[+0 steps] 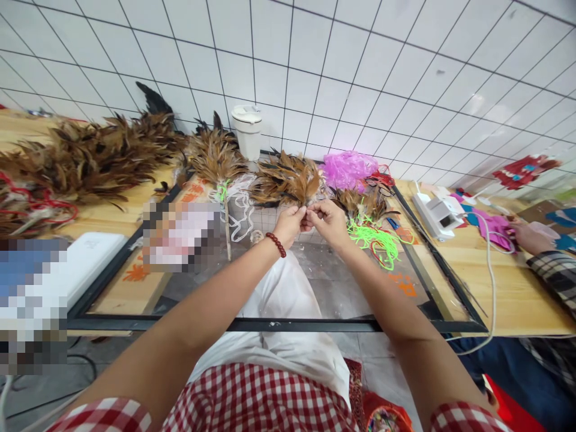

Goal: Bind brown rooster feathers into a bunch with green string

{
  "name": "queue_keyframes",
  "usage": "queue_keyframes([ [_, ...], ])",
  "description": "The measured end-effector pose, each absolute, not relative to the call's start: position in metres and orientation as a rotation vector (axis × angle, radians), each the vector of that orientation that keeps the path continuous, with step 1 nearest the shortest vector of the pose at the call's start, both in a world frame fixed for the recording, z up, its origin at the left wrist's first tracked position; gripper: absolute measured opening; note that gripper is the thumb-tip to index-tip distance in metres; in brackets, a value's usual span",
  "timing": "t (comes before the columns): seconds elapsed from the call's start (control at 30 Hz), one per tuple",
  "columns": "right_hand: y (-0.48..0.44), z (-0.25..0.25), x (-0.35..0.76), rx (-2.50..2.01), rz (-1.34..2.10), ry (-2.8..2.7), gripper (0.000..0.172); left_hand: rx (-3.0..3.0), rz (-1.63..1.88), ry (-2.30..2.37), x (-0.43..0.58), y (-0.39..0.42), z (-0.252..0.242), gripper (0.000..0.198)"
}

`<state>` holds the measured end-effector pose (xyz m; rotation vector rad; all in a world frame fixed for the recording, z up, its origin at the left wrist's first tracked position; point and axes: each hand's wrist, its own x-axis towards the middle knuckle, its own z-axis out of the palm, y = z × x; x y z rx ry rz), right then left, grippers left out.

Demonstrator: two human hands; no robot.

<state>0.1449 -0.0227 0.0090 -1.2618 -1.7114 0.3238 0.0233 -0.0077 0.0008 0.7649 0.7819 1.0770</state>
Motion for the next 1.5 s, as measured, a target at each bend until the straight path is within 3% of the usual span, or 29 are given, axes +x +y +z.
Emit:
queue_keyframes([
  [0.27, -0.01, 0.001, 0.147, -1.112, 0.81, -1.267, 0.027, 0.669, 1.074, 0.652, 0.017, -0.004, 0.005, 0.012],
  [0.6, -0.008, 0.0, 0.152, -1.078, 0.924, -1.288, 0.025, 1.053, 0.968, 0.769, 0.021, -0.004, -0.006, 0.023],
  [0.8, -0.004, 0.01, 0.178, -1.317, 0.528, -1.321, 0.021, 0.838, 1.274, 0.827, 0.017, 0.003, -0.002, 0.018],
  [1.0, 0.012, 0.021, 0.174, -1.836, 0.177, -1.784, 0.018, 0.682, 1.427, 0.891, 0.019, 0.008, -0.006, 0.018],
  [1.2, 0.043, 0.005, 0.142, -2.193, -0.037, -1.669, 0.045, 0.662, 1.437, 0.886, 0.019, 0.009, -0.007, 0.019],
  [1.37, 0.044, 0.008, 0.14, -2.156, 0.124, -1.826, 0.023, 0.676, 1.433, 0.867, 0.019, 0.01, -0.008, 0.018],
  [1.5, 0.023, 0.023, 0.159, -1.775, 0.363, -2.224, 0.014, 0.652, 1.43, 0.859, 0.019, 0.011, -0.01, 0.018],
])
